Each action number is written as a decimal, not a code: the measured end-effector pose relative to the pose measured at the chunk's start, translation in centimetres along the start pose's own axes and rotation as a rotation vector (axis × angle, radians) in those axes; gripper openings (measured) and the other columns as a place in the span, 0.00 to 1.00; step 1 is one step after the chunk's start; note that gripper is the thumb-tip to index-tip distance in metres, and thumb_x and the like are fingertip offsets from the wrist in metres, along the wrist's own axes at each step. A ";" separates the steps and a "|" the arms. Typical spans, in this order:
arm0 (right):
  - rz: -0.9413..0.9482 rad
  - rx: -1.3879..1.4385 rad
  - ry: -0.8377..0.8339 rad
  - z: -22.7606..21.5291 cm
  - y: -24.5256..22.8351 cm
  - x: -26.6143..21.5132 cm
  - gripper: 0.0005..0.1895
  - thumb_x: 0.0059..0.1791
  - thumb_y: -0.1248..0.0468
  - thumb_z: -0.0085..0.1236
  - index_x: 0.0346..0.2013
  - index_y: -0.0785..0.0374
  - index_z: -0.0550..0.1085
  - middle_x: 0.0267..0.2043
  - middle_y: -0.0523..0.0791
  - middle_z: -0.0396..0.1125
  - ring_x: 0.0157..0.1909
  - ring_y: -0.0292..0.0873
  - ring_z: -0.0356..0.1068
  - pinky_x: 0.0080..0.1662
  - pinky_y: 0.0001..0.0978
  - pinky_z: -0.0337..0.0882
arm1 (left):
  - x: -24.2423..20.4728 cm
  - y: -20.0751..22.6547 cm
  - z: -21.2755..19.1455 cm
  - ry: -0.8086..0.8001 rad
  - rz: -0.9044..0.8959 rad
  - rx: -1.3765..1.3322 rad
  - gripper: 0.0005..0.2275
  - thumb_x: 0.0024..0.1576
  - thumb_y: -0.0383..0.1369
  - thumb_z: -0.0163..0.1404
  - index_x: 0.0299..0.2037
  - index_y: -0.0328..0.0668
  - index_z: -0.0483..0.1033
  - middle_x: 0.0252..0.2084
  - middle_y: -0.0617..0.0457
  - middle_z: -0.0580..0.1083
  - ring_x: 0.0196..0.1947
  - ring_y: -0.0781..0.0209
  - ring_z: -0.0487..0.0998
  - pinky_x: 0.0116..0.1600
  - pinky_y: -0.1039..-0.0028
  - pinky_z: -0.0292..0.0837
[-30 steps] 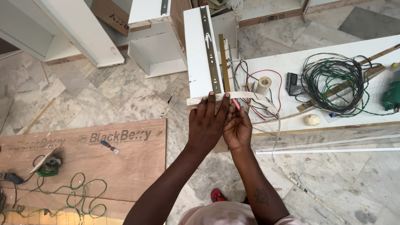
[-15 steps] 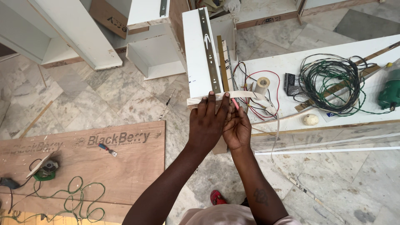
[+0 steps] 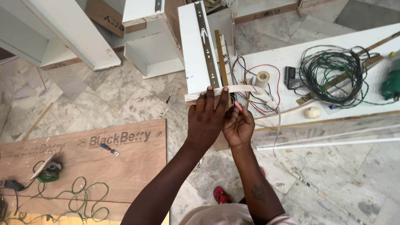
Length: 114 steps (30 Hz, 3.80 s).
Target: The person rubs a white putty-like substance along the edges of a white wooden drawer front to smooth the surface. They then pick up a long white plastic strip, align it along the drawer edge, and mark it with a pink pen.
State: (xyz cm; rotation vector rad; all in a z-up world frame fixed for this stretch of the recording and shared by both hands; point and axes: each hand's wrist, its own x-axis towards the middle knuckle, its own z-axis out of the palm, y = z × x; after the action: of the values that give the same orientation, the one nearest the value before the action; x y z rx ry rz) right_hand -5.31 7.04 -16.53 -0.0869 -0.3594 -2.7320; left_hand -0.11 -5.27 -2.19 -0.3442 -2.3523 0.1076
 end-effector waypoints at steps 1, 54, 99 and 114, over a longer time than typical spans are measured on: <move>-0.021 -0.040 -0.003 0.0 0.1 0.2 0.17 0.58 0.59 0.49 0.52 0.72 0.73 0.39 0.48 0.74 0.41 0.42 0.75 0.42 0.28 0.77 | 0.2 -0.1 0.0 -0.005 -0.002 -0.005 0.26 0.61 0.34 0.53 0.71 0.45 0.65 0.63 0.35 0.70 0.55 0.47 0.74 0.44 0.65 0.72; -0.121 0.009 0.026 -0.1 2.8 0.9 0.19 0.62 0.62 0.43 0.60 0.75 0.69 0.50 0.55 0.74 0.48 0.42 0.78 0.40 0.19 0.80 | 0.2 0.0 0.2 -0.046 0.013 0.009 0.25 0.63 0.39 0.52 0.71 0.46 0.65 0.64 0.34 0.69 0.57 0.44 0.75 0.49 0.61 0.76; -1.310 -2.482 -0.341 14.2 -1.1 -3.1 0.10 0.52 0.67 0.58 0.49 0.62 0.74 0.44 0.49 0.75 0.53 0.54 0.73 0.53 0.44 0.73 | 0.3 -0.8 -0.6 0.077 0.052 -0.040 0.25 0.57 0.29 0.52 0.68 0.40 0.70 0.61 0.36 0.71 0.54 0.45 0.74 0.47 0.61 0.74; -0.803 -2.710 -0.838 18.3 -3.8 1.7 0.18 0.46 0.71 0.59 0.52 0.64 0.77 0.49 0.49 0.74 0.47 0.54 0.76 0.45 0.43 0.75 | 0.5 -1.5 -1.5 0.107 0.021 -0.182 0.24 0.52 0.26 0.55 0.62 0.34 0.73 0.59 0.40 0.74 0.51 0.51 0.74 0.46 0.63 0.73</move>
State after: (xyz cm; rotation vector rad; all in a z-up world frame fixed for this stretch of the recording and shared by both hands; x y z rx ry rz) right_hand -8.16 14.61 0.45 1.1055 -2.1531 0.6708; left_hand 0.25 -6.65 -0.47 -0.4514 -2.2580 -0.1134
